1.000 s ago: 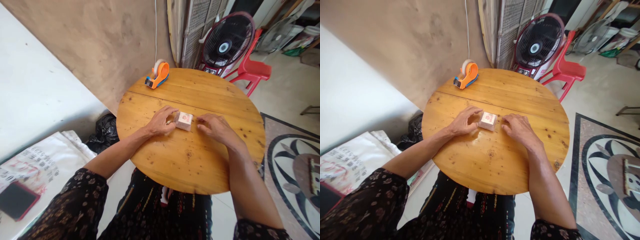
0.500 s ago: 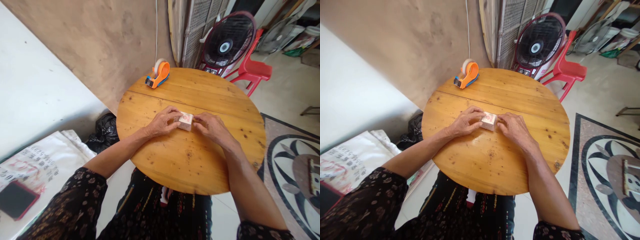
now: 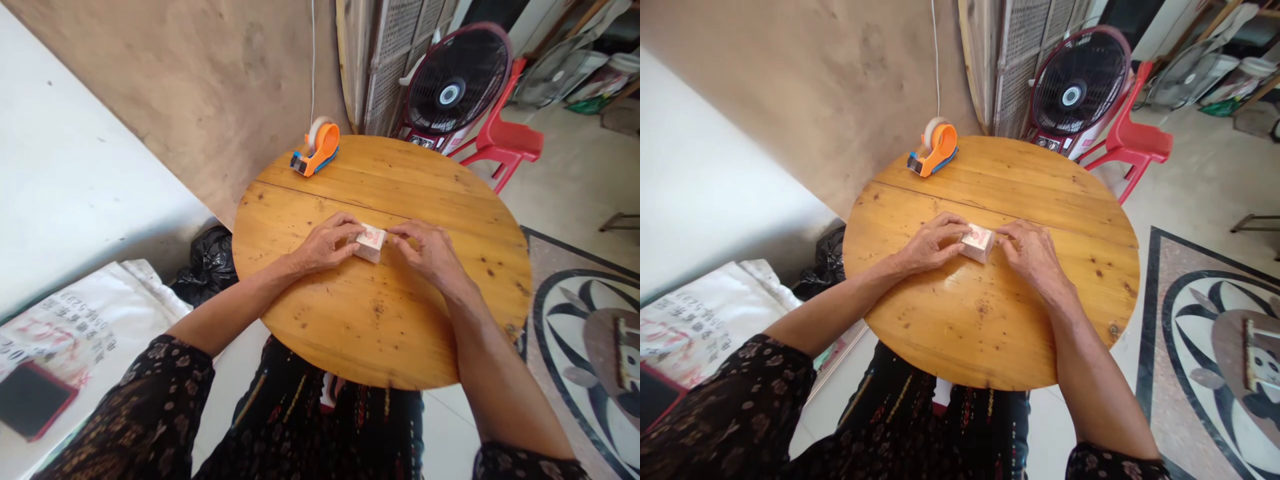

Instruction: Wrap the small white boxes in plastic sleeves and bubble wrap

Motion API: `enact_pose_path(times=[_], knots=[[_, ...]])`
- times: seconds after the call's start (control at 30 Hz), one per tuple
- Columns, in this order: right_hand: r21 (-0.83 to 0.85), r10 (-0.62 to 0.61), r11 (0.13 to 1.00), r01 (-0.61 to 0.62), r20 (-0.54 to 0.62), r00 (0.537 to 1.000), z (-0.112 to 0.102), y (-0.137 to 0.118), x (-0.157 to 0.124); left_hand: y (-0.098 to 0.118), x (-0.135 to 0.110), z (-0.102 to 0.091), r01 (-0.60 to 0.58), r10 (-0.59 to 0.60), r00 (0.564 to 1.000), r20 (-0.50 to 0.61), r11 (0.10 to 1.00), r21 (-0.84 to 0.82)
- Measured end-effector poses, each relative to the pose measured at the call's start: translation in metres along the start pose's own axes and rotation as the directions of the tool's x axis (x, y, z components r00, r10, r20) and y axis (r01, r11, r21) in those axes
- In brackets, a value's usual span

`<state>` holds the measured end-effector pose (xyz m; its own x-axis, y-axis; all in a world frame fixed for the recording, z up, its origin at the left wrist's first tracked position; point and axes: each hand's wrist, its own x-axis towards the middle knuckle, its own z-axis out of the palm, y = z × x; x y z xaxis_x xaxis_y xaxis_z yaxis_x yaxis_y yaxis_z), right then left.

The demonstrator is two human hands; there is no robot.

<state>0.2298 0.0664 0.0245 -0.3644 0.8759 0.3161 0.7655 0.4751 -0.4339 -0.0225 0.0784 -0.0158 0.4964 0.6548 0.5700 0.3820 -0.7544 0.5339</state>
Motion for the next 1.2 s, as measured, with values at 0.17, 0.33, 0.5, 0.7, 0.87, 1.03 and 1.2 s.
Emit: enact_pose_path(times=[0.17,0.33,0.5,0.7,0.87,1.03,1.2], knots=[[0.073,0.020,0.997,-0.012,-0.105,0.994,0.000,-0.005,0.001,0.000,0.000,0.000,-0.006,0.006,1.000,-0.002,1.000,-0.003],[0.130,0.006,0.992,0.007,-0.099,0.995,0.011,-0.006,0.003,-0.002,-0.001,0.003,-0.004,0.004,1.000,-0.009,1.000,-0.007],[0.156,0.010,0.988,0.008,-0.109,0.994,0.021,-0.010,0.008,-0.002,-0.001,0.004,-0.014,0.014,1.000,-0.016,1.000,-0.007],[0.202,0.032,0.979,-0.005,-0.130,0.991,0.026,-0.013,0.015,0.002,0.000,0.001,-0.007,0.007,1.000,-0.003,1.000,-0.020],[0.266,0.066,0.964,-0.027,-0.140,0.988,0.025,-0.015,0.016,0.003,0.000,0.002,-0.003,0.003,1.000,0.004,1.000,-0.019],[0.285,0.074,0.958,-0.029,-0.149,0.986,0.025,-0.019,0.016,0.001,-0.001,0.005,-0.048,0.047,0.998,-0.039,0.999,-0.014],[0.282,0.081,0.959,-0.029,-0.174,0.981,0.023,-0.020,0.015,0.003,-0.001,0.006,-0.076,0.075,0.995,-0.061,0.997,-0.016]])
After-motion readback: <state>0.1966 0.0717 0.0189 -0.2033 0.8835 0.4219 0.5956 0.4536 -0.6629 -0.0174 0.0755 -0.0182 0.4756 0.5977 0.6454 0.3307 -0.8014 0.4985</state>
